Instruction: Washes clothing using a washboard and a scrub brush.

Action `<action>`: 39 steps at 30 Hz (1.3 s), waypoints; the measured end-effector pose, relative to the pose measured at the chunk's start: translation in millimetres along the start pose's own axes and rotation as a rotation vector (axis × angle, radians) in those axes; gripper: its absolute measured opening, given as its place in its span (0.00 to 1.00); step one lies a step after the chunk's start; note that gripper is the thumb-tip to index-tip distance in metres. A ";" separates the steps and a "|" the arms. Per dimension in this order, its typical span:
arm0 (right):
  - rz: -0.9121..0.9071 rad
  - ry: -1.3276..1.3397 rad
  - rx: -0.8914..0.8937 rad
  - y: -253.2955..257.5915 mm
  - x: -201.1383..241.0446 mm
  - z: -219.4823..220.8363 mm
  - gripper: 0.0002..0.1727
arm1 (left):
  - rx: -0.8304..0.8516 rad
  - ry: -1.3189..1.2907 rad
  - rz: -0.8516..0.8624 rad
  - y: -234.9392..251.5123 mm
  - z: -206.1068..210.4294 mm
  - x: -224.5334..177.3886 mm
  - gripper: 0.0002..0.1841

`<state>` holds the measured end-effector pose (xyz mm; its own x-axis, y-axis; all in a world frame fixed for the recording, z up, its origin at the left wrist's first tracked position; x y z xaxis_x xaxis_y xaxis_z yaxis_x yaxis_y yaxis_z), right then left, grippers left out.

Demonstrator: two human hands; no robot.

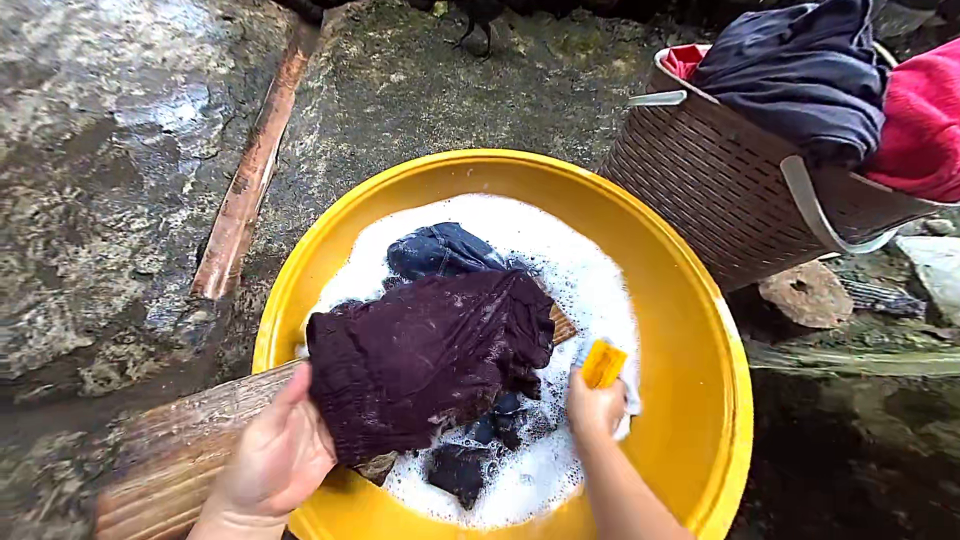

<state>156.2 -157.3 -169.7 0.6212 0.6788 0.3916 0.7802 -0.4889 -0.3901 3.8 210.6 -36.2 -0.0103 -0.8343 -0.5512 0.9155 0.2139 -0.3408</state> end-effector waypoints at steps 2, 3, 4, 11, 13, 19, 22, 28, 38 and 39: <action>0.101 -0.225 0.107 -11.7 -14.9 24.3 0.41 | 0.034 -0.060 0.126 -4.8 -2.0 -22.5 0.26; 0.123 -0.314 0.151 -13.0 -14.3 27.6 0.39 | -0.035 -0.051 0.165 -6.0 -12.5 -28.0 0.24; 0.121 -0.377 0.184 -9.3 -12.6 25.8 0.35 | -0.179 0.019 0.180 -7.4 -27.4 -29.1 0.22; 0.069 0.459 0.105 -11.6 29.7 -15.3 0.26 | -0.726 0.243 0.182 -20.5 -75.4 -15.4 0.19; -0.268 0.471 0.205 -77.9 73.9 -4.2 0.23 | -0.791 0.345 0.219 -18.9 -69.8 -18.6 0.19; -1.090 -0.226 0.611 -276.9 166.4 54.1 0.45 | -0.879 0.426 0.304 -30.2 -47.7 -22.7 0.21; -0.942 -0.475 0.436 -193.4 157.6 62.0 0.41 | -0.721 0.331 0.352 -51.3 -36.3 -46.6 0.21; -0.614 -0.490 0.227 -72.8 167.0 20.8 0.41 | -0.688 0.331 0.344 -36.8 -32.8 -43.8 0.20; -0.942 -0.518 0.349 -161.2 164.8 56.6 0.37 | -0.757 0.480 0.466 -74.9 -72.6 -63.0 0.18; -0.854 -0.565 0.259 -111.1 161.1 46.2 0.38 | -0.756 0.500 0.495 -76.3 -67.6 -66.5 0.18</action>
<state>166.3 31.6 -101.7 -0.3035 0.9314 0.2010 0.8615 0.3583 -0.3597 -92.5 284.1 -25.1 -0.0248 -0.2961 -0.9548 0.3724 0.8836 -0.2837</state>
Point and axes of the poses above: each hand's wrist, its own y-axis towards the middle knuckle, its own z-axis out of the palm, x = y × z, the point moved 7 cm from there along y, towards the middle knuckle, and after that the axes turned 12 degrees about -y, right-handed, at the moved point
